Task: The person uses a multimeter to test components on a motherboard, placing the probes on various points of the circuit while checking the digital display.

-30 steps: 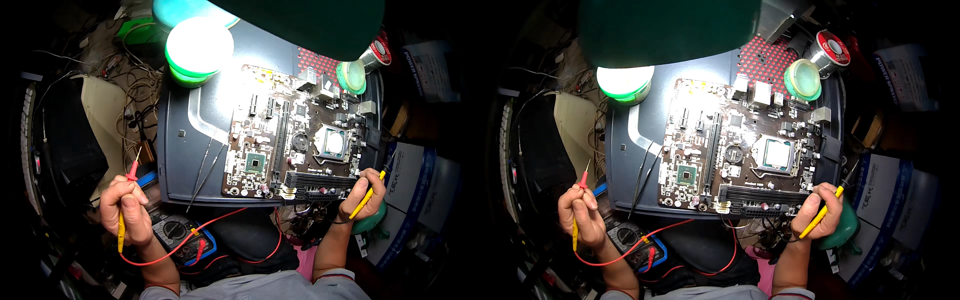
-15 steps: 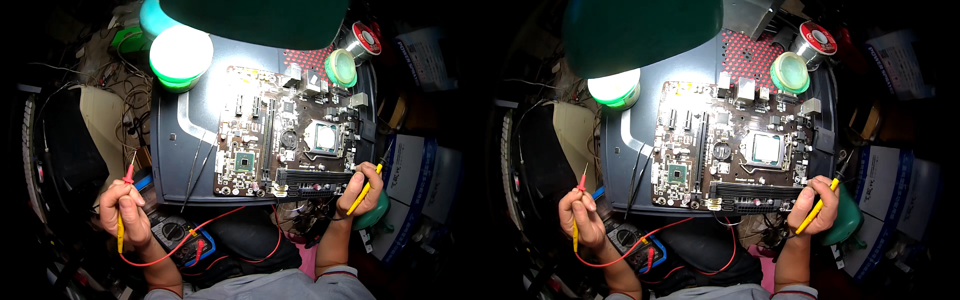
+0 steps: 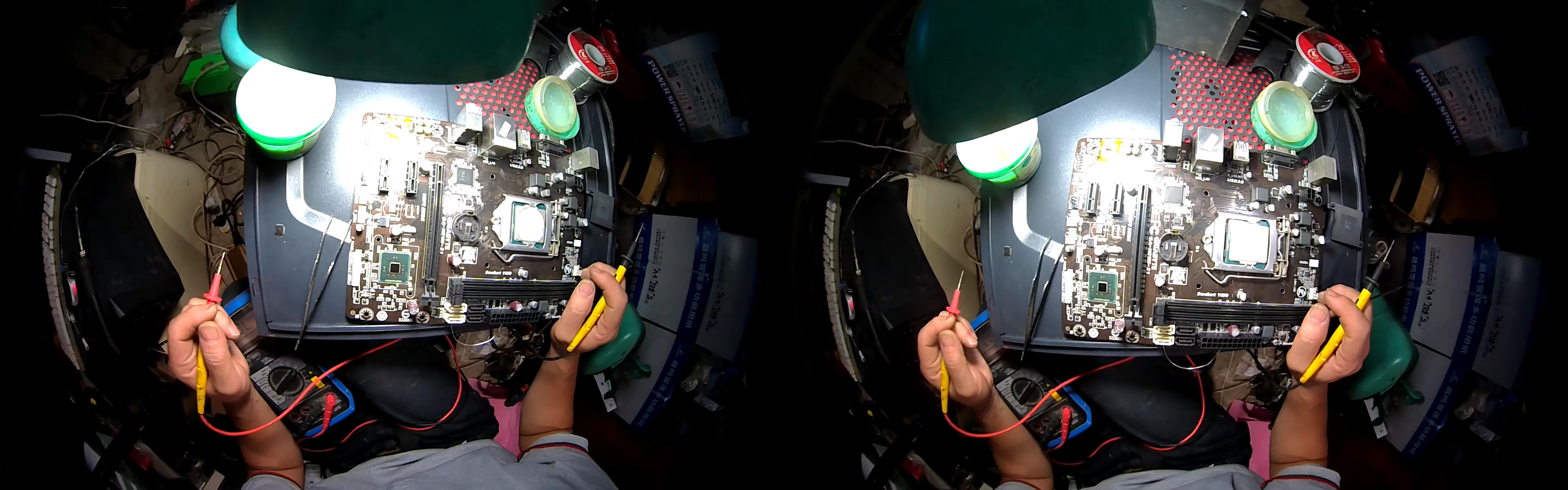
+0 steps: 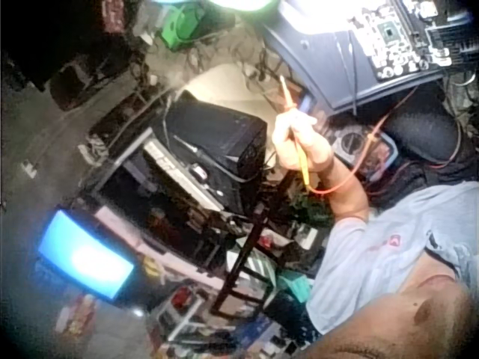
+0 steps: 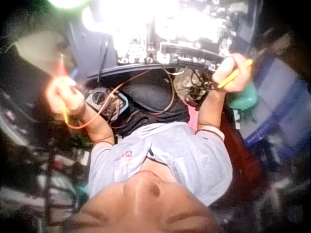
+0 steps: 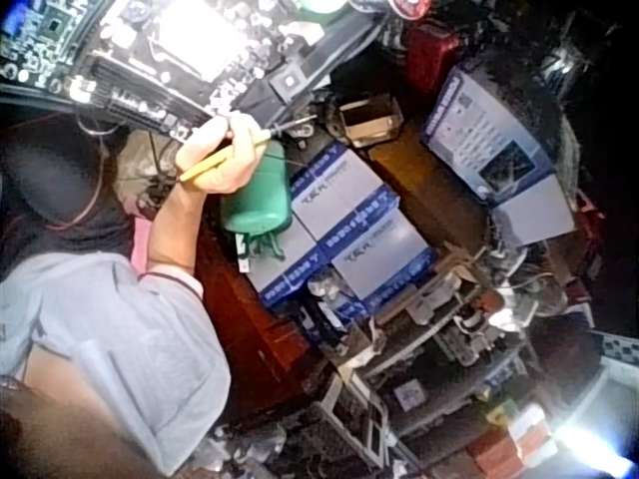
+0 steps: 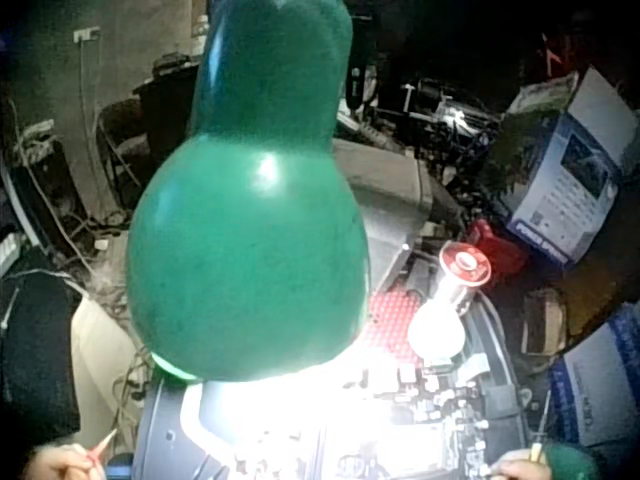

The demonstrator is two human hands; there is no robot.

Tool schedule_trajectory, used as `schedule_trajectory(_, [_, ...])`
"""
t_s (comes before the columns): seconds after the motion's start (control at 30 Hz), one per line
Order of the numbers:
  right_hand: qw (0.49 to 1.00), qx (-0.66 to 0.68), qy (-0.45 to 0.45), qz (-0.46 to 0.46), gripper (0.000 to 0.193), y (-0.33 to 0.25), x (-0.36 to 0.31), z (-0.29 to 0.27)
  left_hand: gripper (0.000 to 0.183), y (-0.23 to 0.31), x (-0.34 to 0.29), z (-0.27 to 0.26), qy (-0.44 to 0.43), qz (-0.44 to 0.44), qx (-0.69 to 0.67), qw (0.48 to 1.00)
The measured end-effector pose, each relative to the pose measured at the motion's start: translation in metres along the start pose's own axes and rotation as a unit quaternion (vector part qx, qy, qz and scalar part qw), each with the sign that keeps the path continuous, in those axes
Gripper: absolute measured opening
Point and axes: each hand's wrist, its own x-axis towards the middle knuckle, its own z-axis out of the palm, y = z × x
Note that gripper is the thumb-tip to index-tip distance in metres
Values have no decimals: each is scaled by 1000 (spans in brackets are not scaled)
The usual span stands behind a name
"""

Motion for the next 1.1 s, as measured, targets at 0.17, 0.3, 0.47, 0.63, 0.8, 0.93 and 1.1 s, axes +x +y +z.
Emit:
schedule_trajectory(0.17, [1000,2,5,5,17,-2,0,2,18,1,1,0,-2,-1,-2,1000])
schedule_trajectory(0.3, [1000,-1,3,7,17,-2,1,1,17,2,0,0,-2,-6,-1,1000])
schedule_trajectory(0.47, [1000,-6,1,5,17,-2,1,1,17,3,1,1,-4,-6,-4,1000])
schedule_trajectory(0.63, [1000,-4,3,14,16,-2,0,1,17,2,0,0,-3,-7,-5,1000])
schedule_trajectory(0.8, [1000,-3,1,11,16,-3,1,1,17,2,0,0,-3,-7,-3,1000])
schedule_trajectory(0.93, [1000,-3,2,7,16,-1,0,1,17,3,0,1,0,-10,-4,1000])
schedule_trajectory(1.1, [1000,-3,5,3,16,-2,1,1,17,2,0,0,-3,-8,-4,1000])
